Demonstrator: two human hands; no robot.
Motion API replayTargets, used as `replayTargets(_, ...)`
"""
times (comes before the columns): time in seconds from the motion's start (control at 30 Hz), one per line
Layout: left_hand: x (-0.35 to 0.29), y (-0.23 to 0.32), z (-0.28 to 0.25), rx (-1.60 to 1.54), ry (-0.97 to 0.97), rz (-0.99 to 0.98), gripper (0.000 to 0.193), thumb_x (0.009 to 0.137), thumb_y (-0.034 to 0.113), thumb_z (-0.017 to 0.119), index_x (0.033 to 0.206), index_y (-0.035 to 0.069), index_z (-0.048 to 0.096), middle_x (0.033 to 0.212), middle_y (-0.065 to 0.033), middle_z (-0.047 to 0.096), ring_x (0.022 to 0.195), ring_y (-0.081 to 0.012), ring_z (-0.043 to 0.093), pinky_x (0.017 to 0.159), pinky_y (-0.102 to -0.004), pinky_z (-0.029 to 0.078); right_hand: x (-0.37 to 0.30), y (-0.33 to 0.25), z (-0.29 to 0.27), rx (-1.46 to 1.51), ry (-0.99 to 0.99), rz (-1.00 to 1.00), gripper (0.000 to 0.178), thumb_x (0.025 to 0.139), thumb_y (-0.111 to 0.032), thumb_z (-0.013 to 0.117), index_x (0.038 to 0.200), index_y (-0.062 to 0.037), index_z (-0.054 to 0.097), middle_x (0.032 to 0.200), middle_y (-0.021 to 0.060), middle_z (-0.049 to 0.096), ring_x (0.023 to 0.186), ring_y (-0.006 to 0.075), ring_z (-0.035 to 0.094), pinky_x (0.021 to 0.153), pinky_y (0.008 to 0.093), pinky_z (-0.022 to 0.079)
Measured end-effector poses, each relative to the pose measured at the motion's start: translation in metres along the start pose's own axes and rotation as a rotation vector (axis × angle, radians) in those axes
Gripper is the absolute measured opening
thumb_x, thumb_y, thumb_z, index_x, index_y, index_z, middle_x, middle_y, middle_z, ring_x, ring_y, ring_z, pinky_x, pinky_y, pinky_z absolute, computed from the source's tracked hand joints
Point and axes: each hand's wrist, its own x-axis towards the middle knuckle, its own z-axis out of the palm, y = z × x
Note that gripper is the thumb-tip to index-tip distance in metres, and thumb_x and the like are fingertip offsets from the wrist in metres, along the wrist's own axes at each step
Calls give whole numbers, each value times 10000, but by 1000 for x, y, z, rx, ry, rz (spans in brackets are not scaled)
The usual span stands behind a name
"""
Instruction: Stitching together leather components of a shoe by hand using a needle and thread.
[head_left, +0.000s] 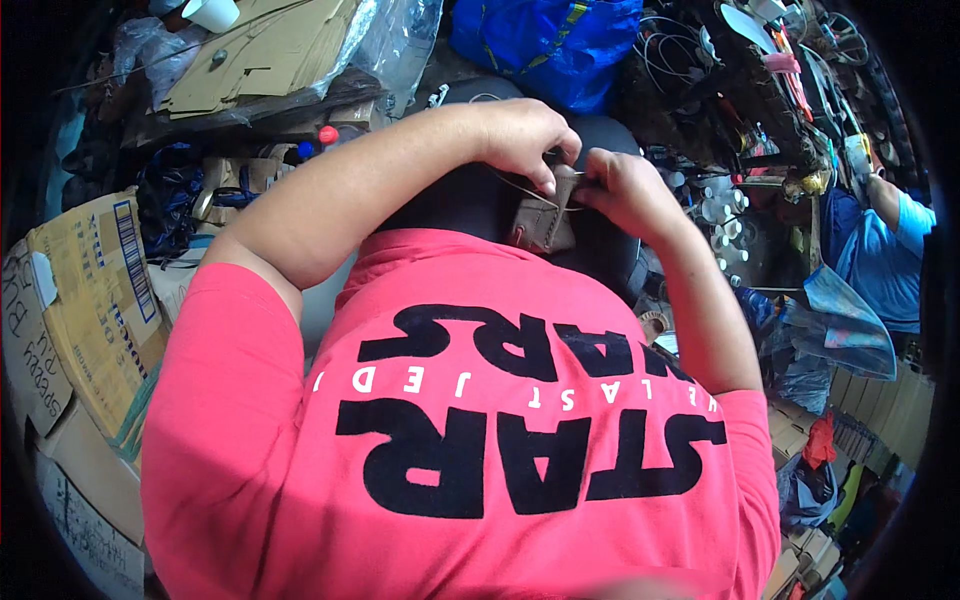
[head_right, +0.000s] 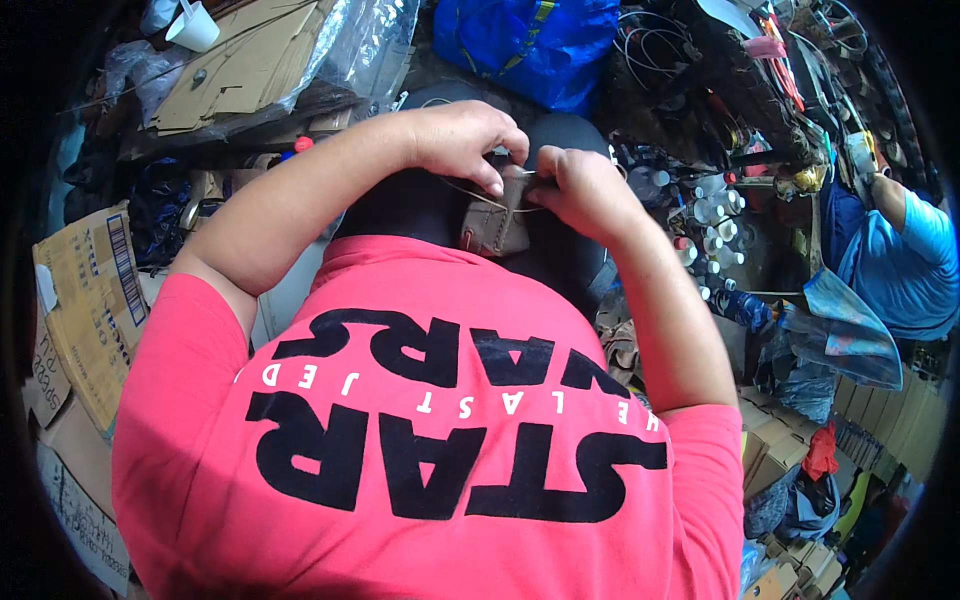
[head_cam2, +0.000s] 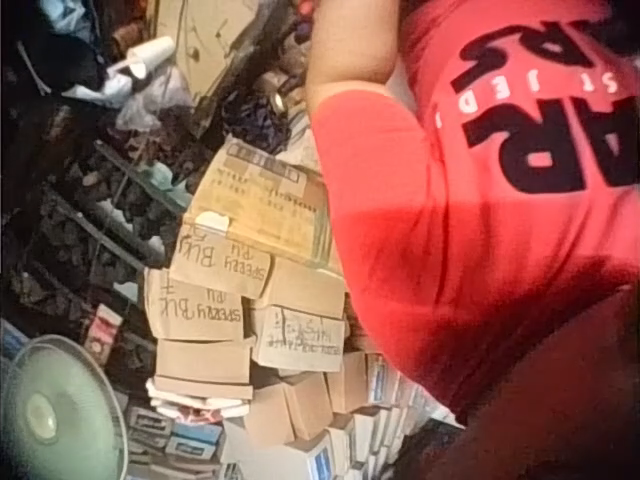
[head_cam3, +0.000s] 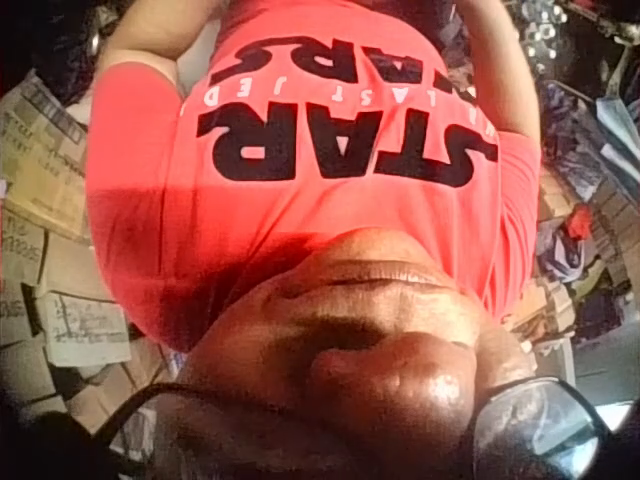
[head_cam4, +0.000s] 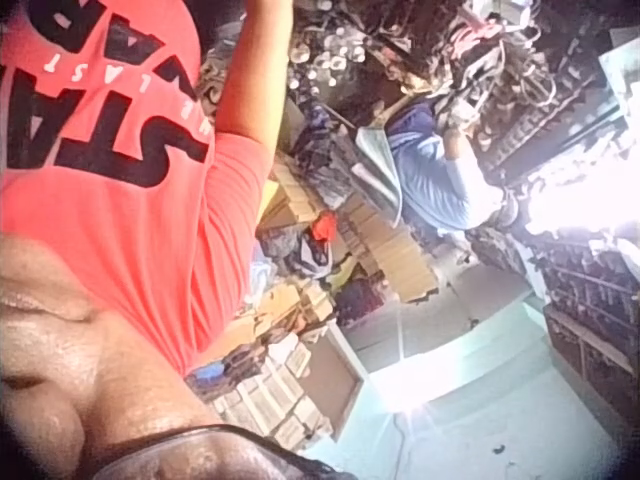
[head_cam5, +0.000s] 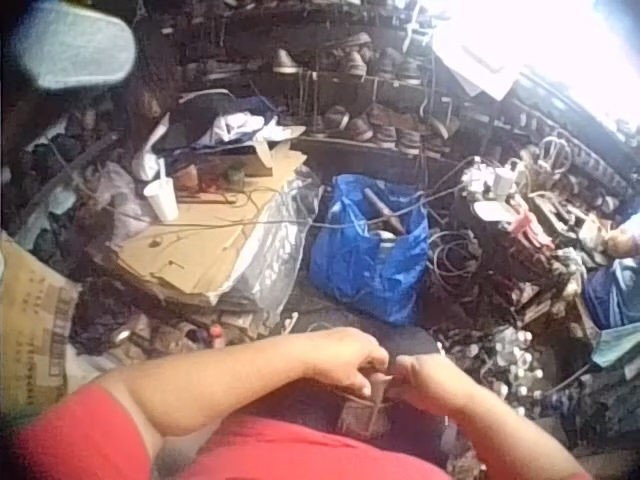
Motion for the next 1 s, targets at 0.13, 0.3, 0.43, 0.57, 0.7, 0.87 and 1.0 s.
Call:
replayTargets(0.13,0,-15,12,-116,150,47,361,666,225,800,953,74,643,928,-128,619,939,-312,595,792,-392,467,-25,8,9,165,256,-102,301,828,-72,650,1129,-79,648,863,140,589,707,333,597,689,388,487)
replayTargets(0.3,-1,-24,19,-214,147,2,337,663,203,792,930,67,637,929,-113,616,941,-294,594,803,-386,460,-62,-4,17,305,351,-4,292,796,-12,660,1059,-130,707,811,74,576,728,227,592,694,346,502)
replayTargets(0.43,1,-24,19,-247,159,24,335,664,202,787,927,61,635,929,-111,618,935,-284,592,817,-378,454,-60,-4,33,-53,381,-174,133,781,-138,722,913,-153,734,698,35,578,718,218,587,786,348,440)
replayTargets(0.57,0,-22,17,-264,113,-19,333,667,208,781,924,57,633,925,-111,617,933,-275,590,821,-371,451,-51,-10,31,141,430,-25,122,783,-179,727,900,-145,734,716,35,585,700,212,578,786,355,408)
replayTargets(0.7,-1,-22,18,-263,117,-14,334,668,210,778,927,57,634,924,-111,617,931,-271,589,816,-369,450,-47,-12,28,146,374,-38,124,775,-170,727,893,-132,737,724,47,589,690,227,574,729,354,426)
replayTargets(0.87,-2,-22,17,-251,111,-37,341,668,218,780,934,61,637,936,-111,624,941,-270,589,820,-365,453,-46,-21,18,145,311,31,123,767,-153,720,884,-118,737,714,71,590,711,239,598,676,354,446)
replayTargets(1.0,-2,-24,19,-247,140,-6,346,665,215,784,941,65,640,937,-112,624,936,-270,590,815,-367,455,-44,-22,16,145,327,9,118,753,-133,714,865,-102,735,717,93,604,682,269,616,632,372,469)
